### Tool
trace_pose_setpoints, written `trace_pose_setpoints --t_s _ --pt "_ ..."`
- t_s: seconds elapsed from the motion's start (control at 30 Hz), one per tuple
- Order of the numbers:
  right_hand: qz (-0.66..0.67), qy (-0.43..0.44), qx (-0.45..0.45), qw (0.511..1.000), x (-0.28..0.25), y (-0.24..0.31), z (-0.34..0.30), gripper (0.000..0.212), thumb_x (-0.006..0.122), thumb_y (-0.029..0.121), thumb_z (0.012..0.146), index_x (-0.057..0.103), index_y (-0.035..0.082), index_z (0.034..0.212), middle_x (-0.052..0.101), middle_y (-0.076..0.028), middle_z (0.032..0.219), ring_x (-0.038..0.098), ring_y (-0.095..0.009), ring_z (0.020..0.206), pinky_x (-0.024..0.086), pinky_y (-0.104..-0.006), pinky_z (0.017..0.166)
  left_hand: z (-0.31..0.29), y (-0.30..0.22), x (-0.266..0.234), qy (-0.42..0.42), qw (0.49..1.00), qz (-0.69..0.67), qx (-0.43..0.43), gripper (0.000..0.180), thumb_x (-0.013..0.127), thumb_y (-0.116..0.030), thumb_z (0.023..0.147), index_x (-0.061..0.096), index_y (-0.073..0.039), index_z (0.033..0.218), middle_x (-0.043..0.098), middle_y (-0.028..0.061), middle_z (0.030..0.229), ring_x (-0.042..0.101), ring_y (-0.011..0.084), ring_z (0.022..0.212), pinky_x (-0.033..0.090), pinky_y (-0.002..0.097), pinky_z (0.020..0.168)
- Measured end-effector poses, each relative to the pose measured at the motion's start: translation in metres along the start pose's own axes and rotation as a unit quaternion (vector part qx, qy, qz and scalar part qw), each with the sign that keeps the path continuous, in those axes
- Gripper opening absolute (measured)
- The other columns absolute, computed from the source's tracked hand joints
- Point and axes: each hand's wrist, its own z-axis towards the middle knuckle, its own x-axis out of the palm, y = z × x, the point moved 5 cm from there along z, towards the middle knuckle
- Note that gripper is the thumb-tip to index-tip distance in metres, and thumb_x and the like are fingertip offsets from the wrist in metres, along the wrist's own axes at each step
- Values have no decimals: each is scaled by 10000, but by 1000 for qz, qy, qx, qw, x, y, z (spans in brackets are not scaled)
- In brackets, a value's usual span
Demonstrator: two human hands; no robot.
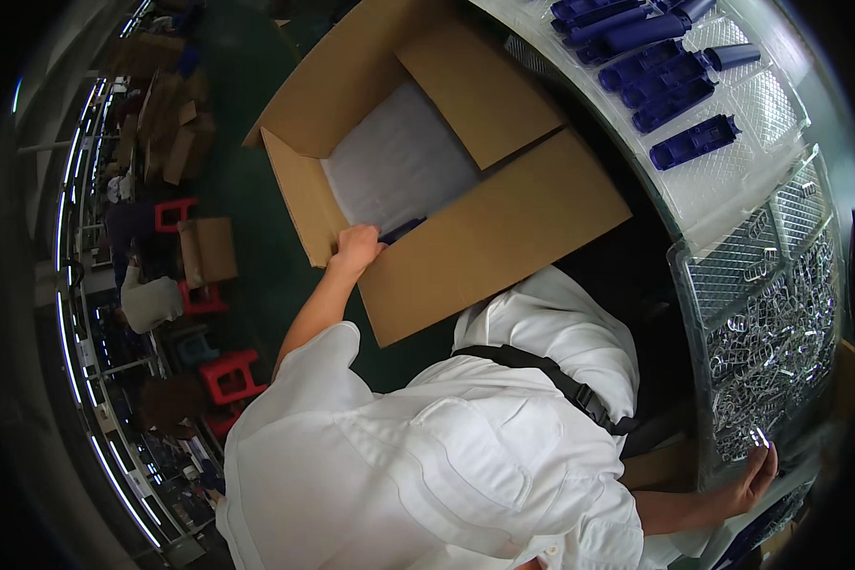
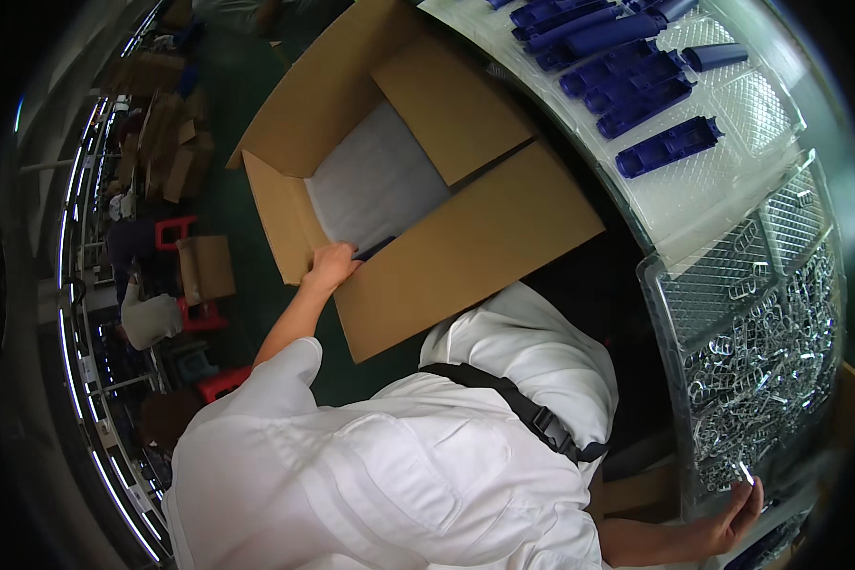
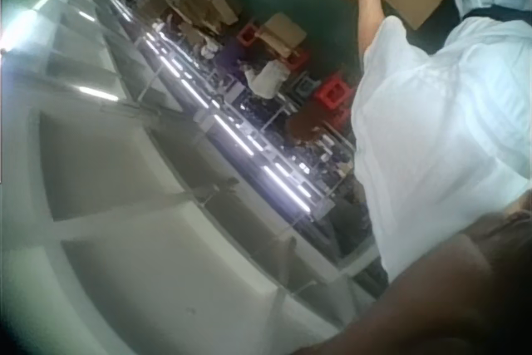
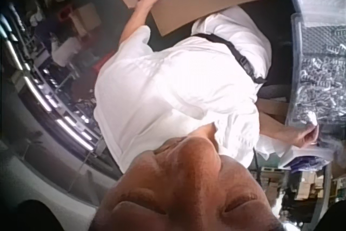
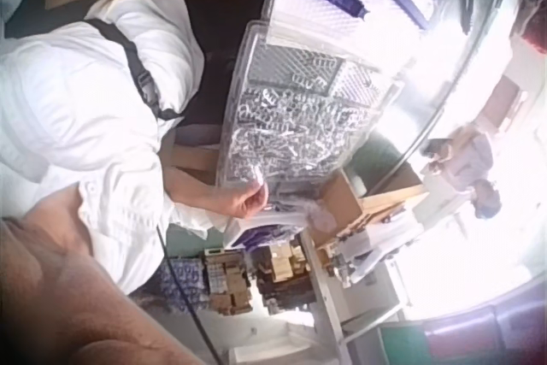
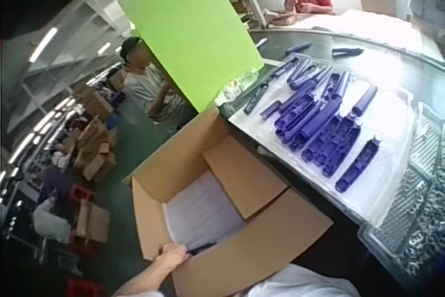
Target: Assembling small electronic components into a blue plastic housing at a factory workbench.
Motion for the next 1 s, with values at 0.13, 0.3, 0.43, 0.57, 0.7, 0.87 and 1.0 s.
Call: trace_pose_setpoints --t_s 0.13,0.3,0.43,0.57,0.7,0.87,1.0 --pt "4 41 -12 999 -6 -25 -1 260 673 177 1023 720 -3 1204 715 -76 1084 660 -154 1008 532 -270 935 30 -1 12 32 993 -112 6 346 795 -316 809 695 -62 1020 720 164 1019 683 399 1008 539 513 820" --pt "-14 27 -4 1000 -10 -34 2 260 671 170 1024 713 -16 1200 710 -69 1079 655 -157 1000 529 -280 912 40 -4 18 39 995 -81 50 350 788 -300 798 667 -49 1010 696 170 1038 667 412 997 531 507 822" --pt "6 20 -9 1000 -7 -27 2 250 682 176 1016 729 -17 1168 711 -87 1087 655 -170 1000 548 -295 927 37 -8 12 42 993 -95 63 312 783 -251 799 660 -52 1007 669 160 1065 656 412 1008 531 495 832" --pt "-1 16 -2 1000 -7 -28 2 267 673 182 1025 714 -20 1196 704 -80 1087 655 -161 1007 535 -276 924 27 -8 2 22 988 -114 101 307 780 -224 804 660 -53 1029 644 147 1082 644 401 1050 530 496 848" --pt "-16 22 1 1000 -3 -24 2 269 673 188 1026 716 -17 1194 706 -82 1088 657 -163 1009 541 -276 927 29 -11 2 -6 988 -125 94 328 778 -225 808 664 -54 1063 629 139 1098 628 385 1094 524 493 880" --pt "6 24 -15 1000 0 -23 5 271 677 195 1024 718 -15 1190 706 -81 1083 657 -165 1002 545 -274 911 32 -12 3 20 990 -86 114 365 783 -246 807 669 -53 1095 637 137 1129 622 377 1126 519 480 917" --pt "4 24 -9 1000 -4 -25 5 275 679 200 1024 719 -16 1189 707 -81 1078 657 -166 998 545 -275 911 29 -1 -2 44 985 -157 49 445 785 -271 772 670 -47 1140 666 139 1171 630 370 1144 521 459 942"
